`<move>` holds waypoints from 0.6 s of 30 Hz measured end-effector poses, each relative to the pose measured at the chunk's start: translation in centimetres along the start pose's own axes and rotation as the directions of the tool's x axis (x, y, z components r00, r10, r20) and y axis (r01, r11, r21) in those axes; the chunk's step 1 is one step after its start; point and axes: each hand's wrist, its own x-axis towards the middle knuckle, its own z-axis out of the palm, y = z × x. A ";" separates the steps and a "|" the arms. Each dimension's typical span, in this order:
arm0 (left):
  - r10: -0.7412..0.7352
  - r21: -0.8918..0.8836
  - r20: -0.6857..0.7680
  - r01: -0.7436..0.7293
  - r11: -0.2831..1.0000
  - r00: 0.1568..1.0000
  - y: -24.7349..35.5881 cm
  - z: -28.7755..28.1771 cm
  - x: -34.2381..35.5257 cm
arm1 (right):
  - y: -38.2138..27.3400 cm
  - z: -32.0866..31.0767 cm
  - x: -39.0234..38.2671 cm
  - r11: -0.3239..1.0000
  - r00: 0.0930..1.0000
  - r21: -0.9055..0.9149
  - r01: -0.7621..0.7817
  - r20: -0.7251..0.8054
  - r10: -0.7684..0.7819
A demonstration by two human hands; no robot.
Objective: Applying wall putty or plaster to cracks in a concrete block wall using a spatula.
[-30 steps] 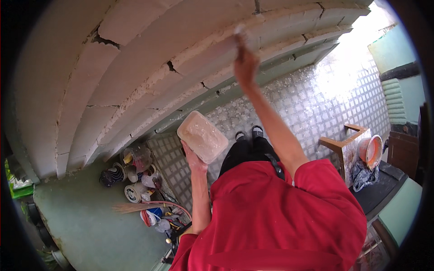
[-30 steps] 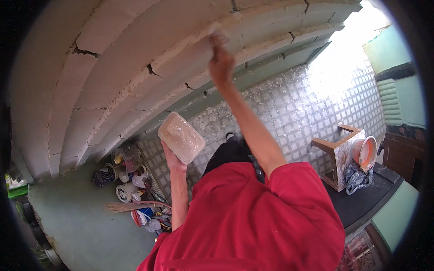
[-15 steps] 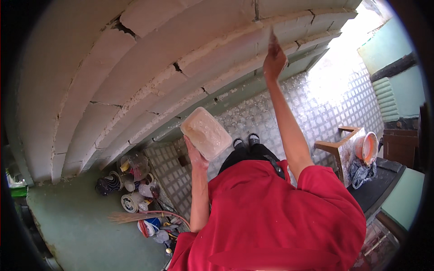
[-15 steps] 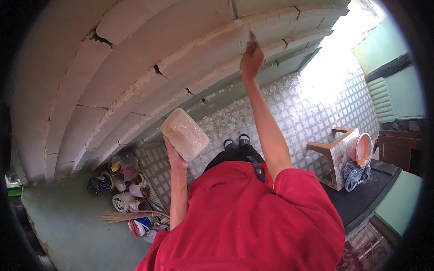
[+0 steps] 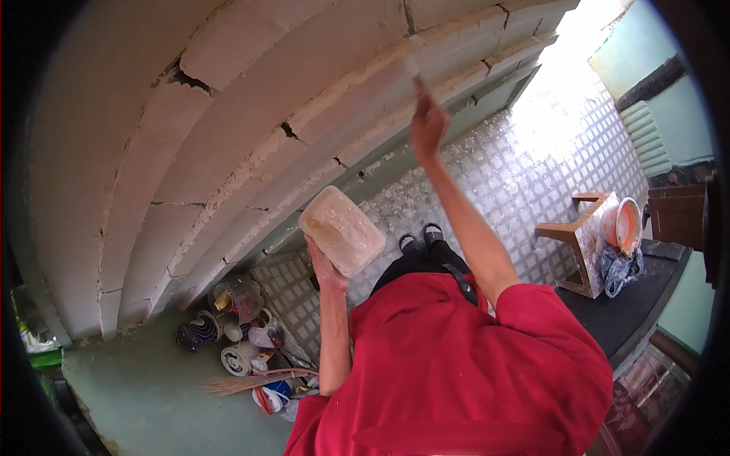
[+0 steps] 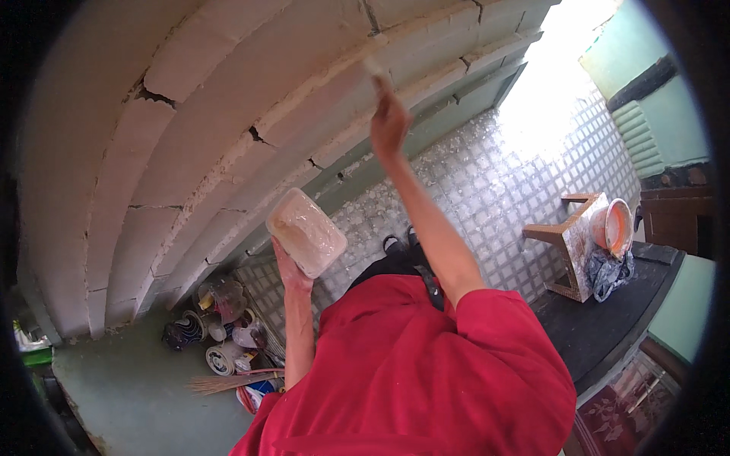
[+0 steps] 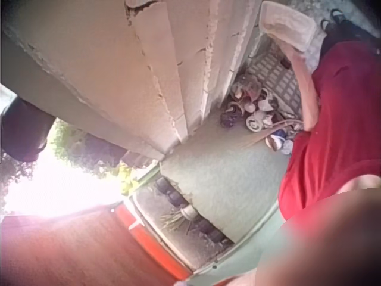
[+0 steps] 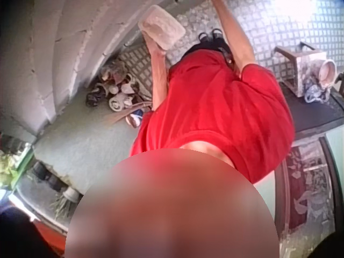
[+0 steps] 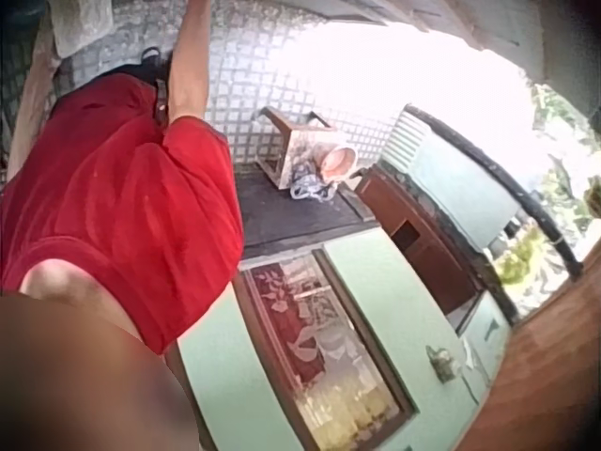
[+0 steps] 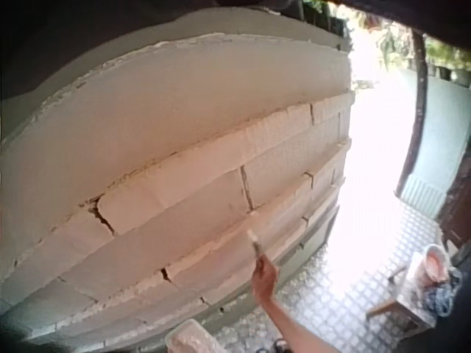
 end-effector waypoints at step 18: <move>-0.070 0.019 -0.001 0.070 0.997 0.998 1.1 2.1 2.2 | 3.8 -4.4 3.1 0.541 0.766 0.542 -0.643 0.465 0.445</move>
